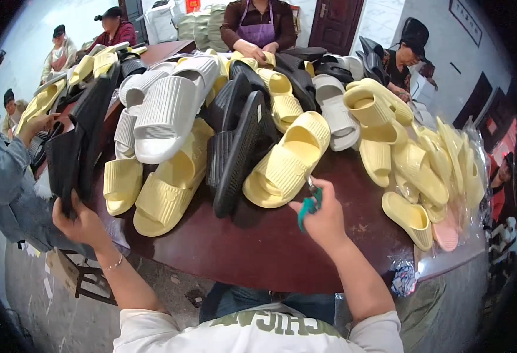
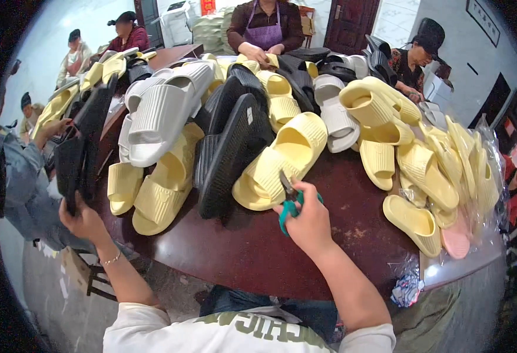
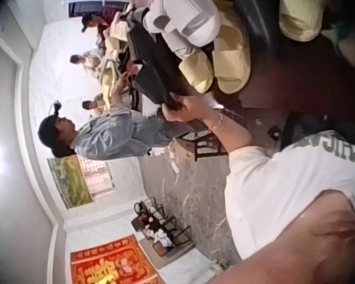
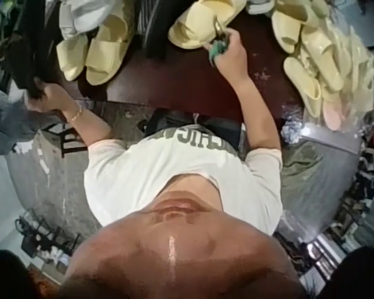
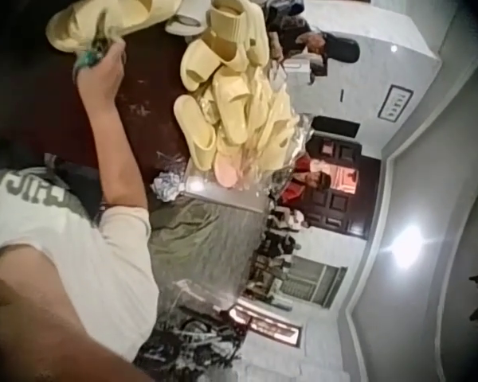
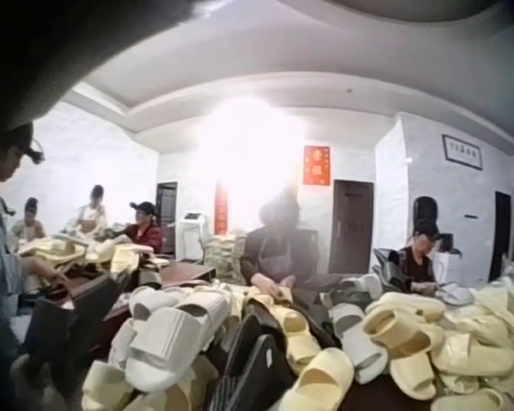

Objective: Trim excess material from manufactured slippers using scissors.

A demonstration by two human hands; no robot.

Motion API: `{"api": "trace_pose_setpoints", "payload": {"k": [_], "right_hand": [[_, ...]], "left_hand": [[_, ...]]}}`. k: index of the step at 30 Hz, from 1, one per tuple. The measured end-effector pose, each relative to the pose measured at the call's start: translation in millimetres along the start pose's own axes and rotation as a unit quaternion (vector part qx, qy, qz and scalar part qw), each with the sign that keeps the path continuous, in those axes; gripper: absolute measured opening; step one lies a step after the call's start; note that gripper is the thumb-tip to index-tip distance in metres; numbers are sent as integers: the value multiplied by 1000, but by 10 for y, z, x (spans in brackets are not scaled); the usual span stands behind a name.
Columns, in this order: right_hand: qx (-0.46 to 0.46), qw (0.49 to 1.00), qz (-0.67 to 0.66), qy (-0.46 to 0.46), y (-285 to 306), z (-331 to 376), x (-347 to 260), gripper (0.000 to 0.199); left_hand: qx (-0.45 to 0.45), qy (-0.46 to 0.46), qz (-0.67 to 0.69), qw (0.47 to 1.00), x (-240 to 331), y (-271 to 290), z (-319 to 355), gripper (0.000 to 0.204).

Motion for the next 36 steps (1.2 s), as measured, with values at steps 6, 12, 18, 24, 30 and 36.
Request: {"api": "trace_pose_setpoints", "payload": {"k": [6,12,18,24,30,36], "right_hand": [[56,983,110,137,-310,-257,-62,56],[-20,980,195,24,-268,-420,55,63],[-78,982,168,30,-103,-331,104,57],[-53,974,-204,-89,105,80,451,41],[-19,941,-283,-186,635,453,638,40],[-47,962,-179,-201,753,838,508,45]], "left_hand": [[-244,-133,-87,957,-466,-515,386,44],[-214,-204,-124,947,-325,-421,214,47],[-238,-217,84,943,763,-56,475,38],[-469,-284,340,765,1992,227,1317,32],[-584,-14,441,681,2187,136,1647,52],[-621,510,378,459,2242,-136,2182,79]]}}
Point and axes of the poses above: each hand's wrist, its own z-axis away from the middle knuckle, its own y-axis out of the back of the hand, x = y × z, the point moved 4 cm from there along -z, towards the middle knuckle, and after that the axes turned 6 degrees about x, right-handed, at the moved point
